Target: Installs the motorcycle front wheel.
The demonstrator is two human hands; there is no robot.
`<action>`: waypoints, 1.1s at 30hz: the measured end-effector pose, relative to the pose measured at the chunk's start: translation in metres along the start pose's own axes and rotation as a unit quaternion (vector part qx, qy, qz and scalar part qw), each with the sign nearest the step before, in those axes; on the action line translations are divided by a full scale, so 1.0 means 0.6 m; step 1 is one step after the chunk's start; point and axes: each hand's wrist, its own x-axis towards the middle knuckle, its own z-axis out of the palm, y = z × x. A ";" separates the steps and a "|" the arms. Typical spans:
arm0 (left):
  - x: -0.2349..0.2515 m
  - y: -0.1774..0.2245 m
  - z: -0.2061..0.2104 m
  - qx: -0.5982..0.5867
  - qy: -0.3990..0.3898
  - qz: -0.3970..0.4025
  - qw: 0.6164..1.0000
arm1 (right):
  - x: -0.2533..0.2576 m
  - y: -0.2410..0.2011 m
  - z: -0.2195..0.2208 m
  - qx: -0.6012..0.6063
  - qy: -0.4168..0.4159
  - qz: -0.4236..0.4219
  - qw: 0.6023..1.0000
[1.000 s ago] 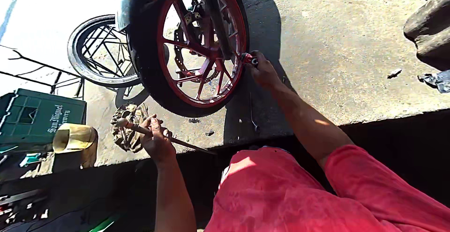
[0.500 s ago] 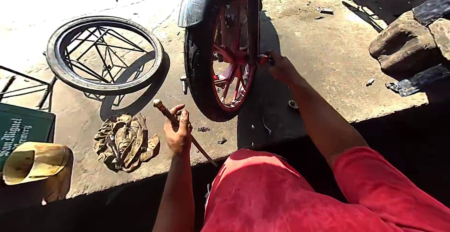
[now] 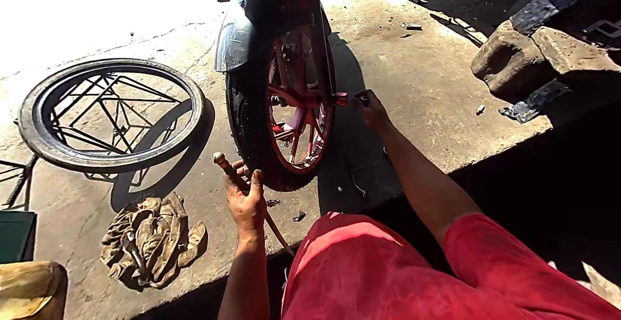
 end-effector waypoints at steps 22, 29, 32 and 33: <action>-0.028 -0.008 0.012 0.005 0.041 -0.016 0.999 | -0.005 -0.034 0.004 -0.105 -0.009 -0.092 0.990; -0.029 -0.010 0.012 0.011 0.051 -0.022 0.998 | -0.030 -0.030 0.029 -0.014 0.086 -0.084 0.993; -0.028 -0.009 0.015 -0.002 0.048 -0.020 0.999 | -0.029 -0.018 0.040 -0.001 0.111 -0.104 0.988; -0.028 -0.011 0.014 -0.010 0.045 -0.018 0.999 | -0.029 -0.012 0.042 0.007 0.106 -0.124 0.986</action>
